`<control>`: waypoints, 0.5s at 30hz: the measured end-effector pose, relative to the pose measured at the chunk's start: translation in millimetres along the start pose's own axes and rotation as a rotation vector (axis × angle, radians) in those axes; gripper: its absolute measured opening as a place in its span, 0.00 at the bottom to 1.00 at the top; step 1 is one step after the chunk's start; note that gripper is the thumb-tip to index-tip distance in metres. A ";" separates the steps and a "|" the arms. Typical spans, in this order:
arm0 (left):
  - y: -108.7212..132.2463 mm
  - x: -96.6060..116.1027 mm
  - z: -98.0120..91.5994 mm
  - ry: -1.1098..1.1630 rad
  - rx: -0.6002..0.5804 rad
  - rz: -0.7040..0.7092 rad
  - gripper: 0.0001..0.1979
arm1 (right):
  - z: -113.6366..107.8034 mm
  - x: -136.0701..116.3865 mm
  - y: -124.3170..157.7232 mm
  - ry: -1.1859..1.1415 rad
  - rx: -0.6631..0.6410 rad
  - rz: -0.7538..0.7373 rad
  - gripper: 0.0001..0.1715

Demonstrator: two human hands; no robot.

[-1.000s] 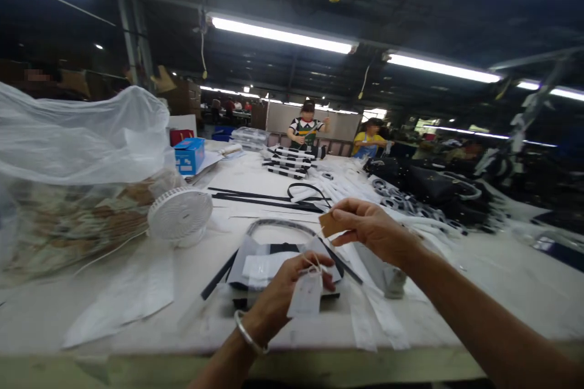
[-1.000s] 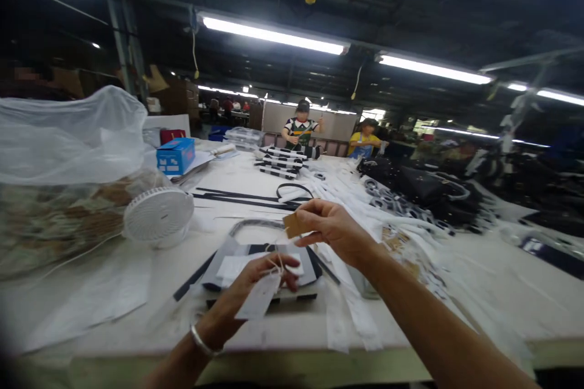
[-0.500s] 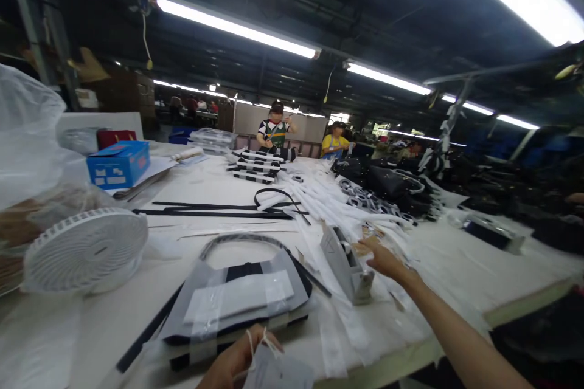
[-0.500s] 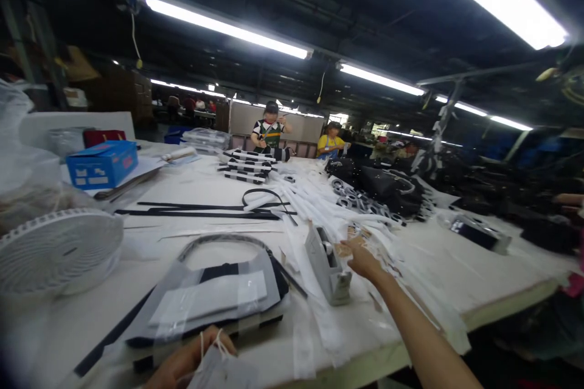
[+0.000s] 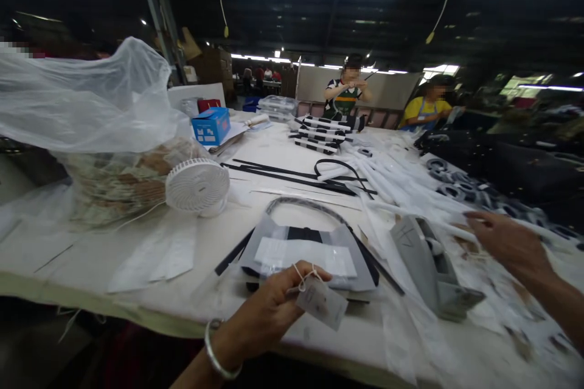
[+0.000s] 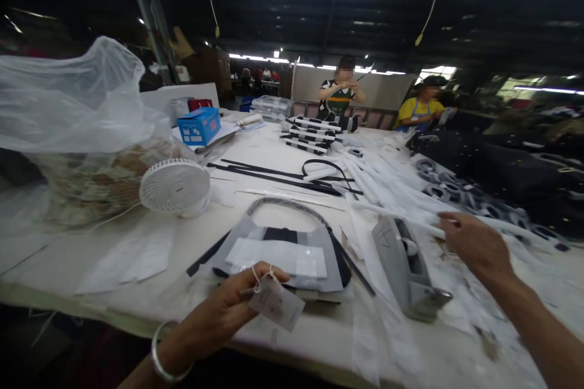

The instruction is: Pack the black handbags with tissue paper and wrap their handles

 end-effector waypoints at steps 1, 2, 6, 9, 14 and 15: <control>-0.3 0.4 1.0 -0.007 -0.015 0.010 0.15 | -6.4 -29.3 9.5 -0.037 -0.034 0.001 0.11; -0.1 1.3 1.8 -0.013 -0.026 0.023 0.15 | -11.3 -61.4 23.5 -0.153 -0.110 -0.020 0.15; 7.9 9.4 3.4 -0.061 -0.031 0.087 0.15 | -22.9 -182.4 108.0 -0.514 -0.464 -0.305 0.16; 18.5 14.7 2.1 -0.089 0.006 0.150 0.15 | -24.8 -232.8 168.9 -0.575 -0.563 -0.618 0.12; 31.1 10.0 -1.8 -0.090 0.061 0.251 0.10 | -17.0 -252.8 213.4 -0.479 -0.500 -0.891 0.15; 32.4 7.3 -2.0 -0.092 0.056 0.261 0.10 | -15.7 -253.9 216.8 -0.432 -0.499 -0.921 0.14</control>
Point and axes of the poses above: each hand's wrist, its own y-axis away from the middle knuckle, its own z-axis out of the palm, x = y × z, the point moved 2 cm from there along -y, towards the middle knuckle, and after that the axes turned 11 degrees about x, right-handed, at the moved point
